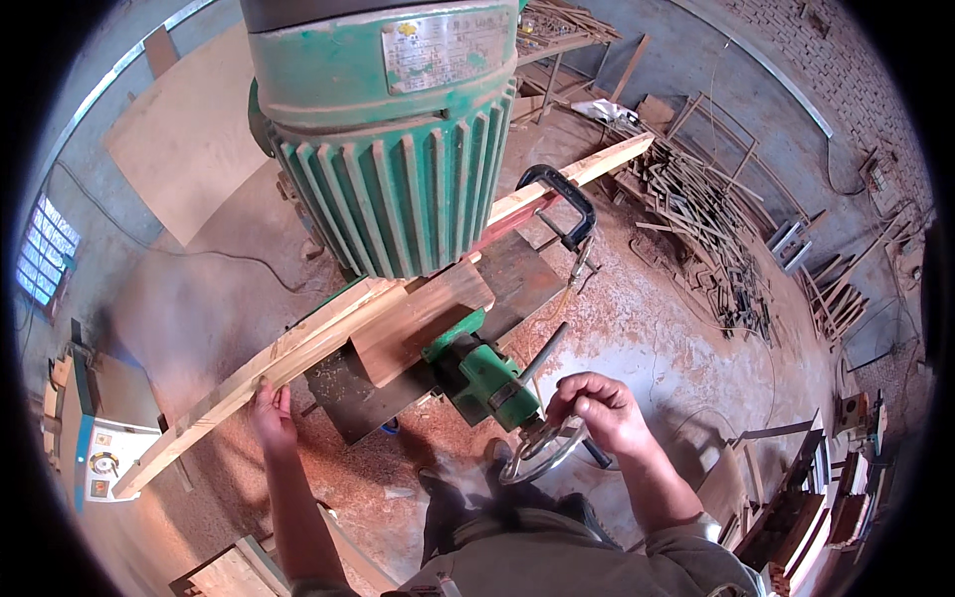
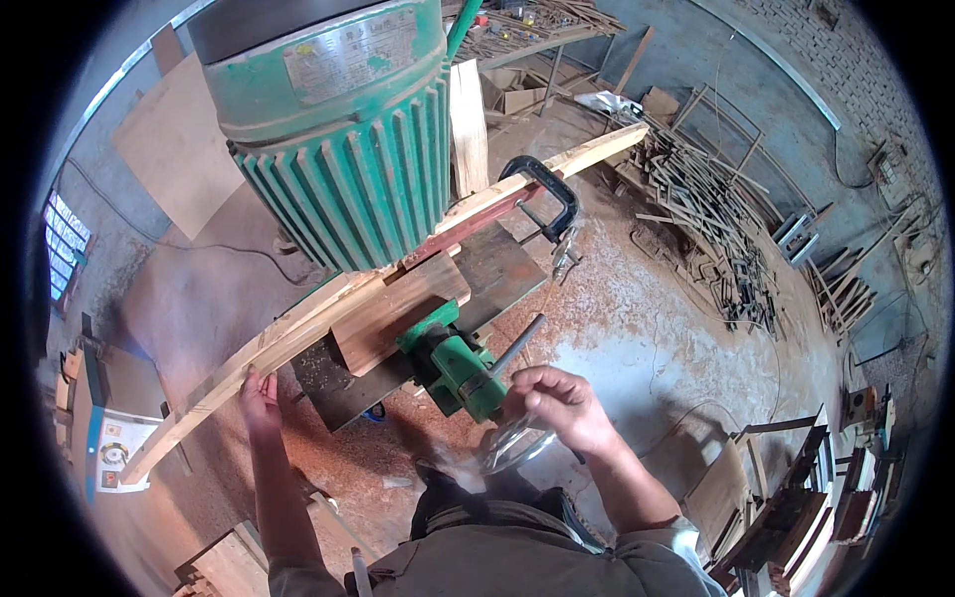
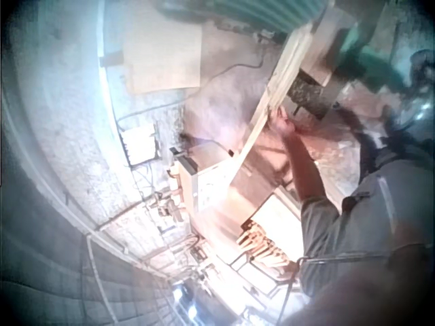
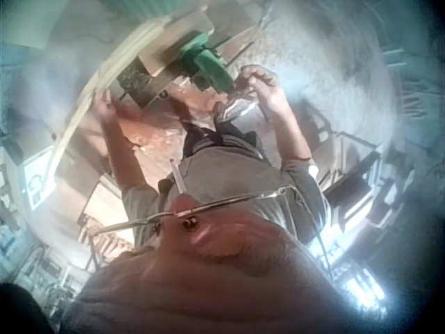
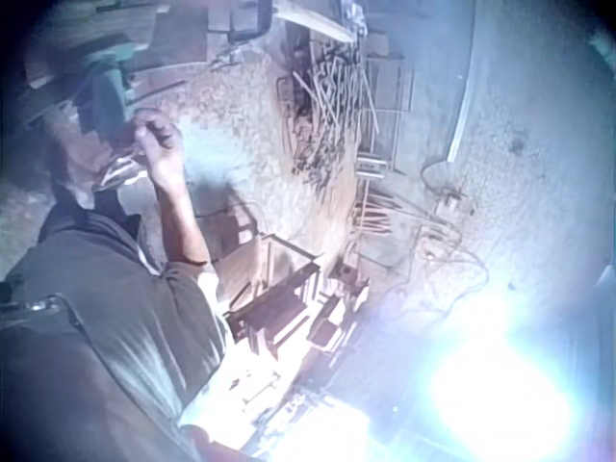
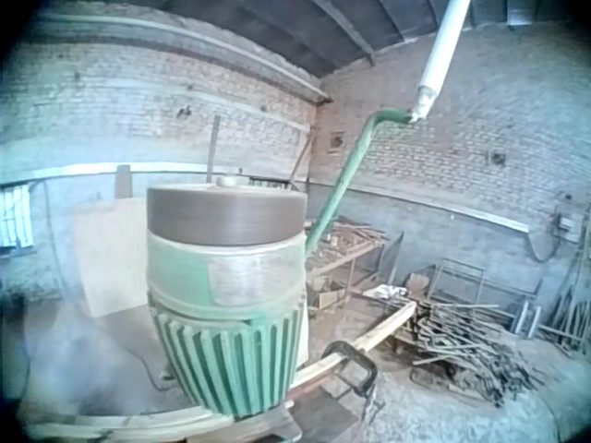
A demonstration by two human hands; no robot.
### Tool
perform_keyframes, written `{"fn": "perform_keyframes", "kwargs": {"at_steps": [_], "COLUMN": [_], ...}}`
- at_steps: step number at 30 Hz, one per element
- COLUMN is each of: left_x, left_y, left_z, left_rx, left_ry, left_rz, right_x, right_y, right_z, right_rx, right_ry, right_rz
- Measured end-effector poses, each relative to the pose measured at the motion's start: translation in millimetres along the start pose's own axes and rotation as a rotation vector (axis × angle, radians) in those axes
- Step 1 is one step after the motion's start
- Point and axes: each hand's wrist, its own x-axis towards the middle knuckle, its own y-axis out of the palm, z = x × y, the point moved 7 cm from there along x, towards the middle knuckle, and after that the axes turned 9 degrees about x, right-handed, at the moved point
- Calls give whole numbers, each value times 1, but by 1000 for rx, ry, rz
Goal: The person operates a green mortising machine to cut rectangular holes into wooden planks. They repeatedly position each plank under the cutter, lower the machine to cut, and then stack the finished pieces on a nearby table.
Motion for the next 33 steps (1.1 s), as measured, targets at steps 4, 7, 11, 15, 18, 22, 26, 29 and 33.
{"fn": "perform_keyframes", "kwargs": {"at_steps": [4, 7, 11, 15, 18, 22, 26, 29, 33], "left_x": [-2, -3, -10, -5, -3, -6, -13, -17, -13], "left_y": [20, 28, 44, 41, 44, 39, 47, 54, 62], "left_z": [17, 26, 27, 30, 34, 35, 32, 27, 33], "left_rx": [3, -3, 3, 20, 13, 45, 60, 66, 119], "left_ry": [-27, -51, -45, -34, -24, -42, -28, -30, 50], "left_rz": [1, 15, -13, -21, 14, -46, -23, 24, 90], "right_x": [15, 24, 41, 63, 87, 114, 94, 92, 96], "right_y": [-41, -75, -118, -142, -129, -74, 113, 177, 162], "right_z": [-2, -6, -23, -59, -78, -42, -33, -118, -128], "right_rx": [-75, -109, -176, -28, 396, 554, -788, -1426, -1423], "right_ry": [-68, -96, -137, -23, 181, -4, -355, 146, 106], "right_rz": [-126, -265, -492, -606, -510, -231, 536, 730, 657]}}
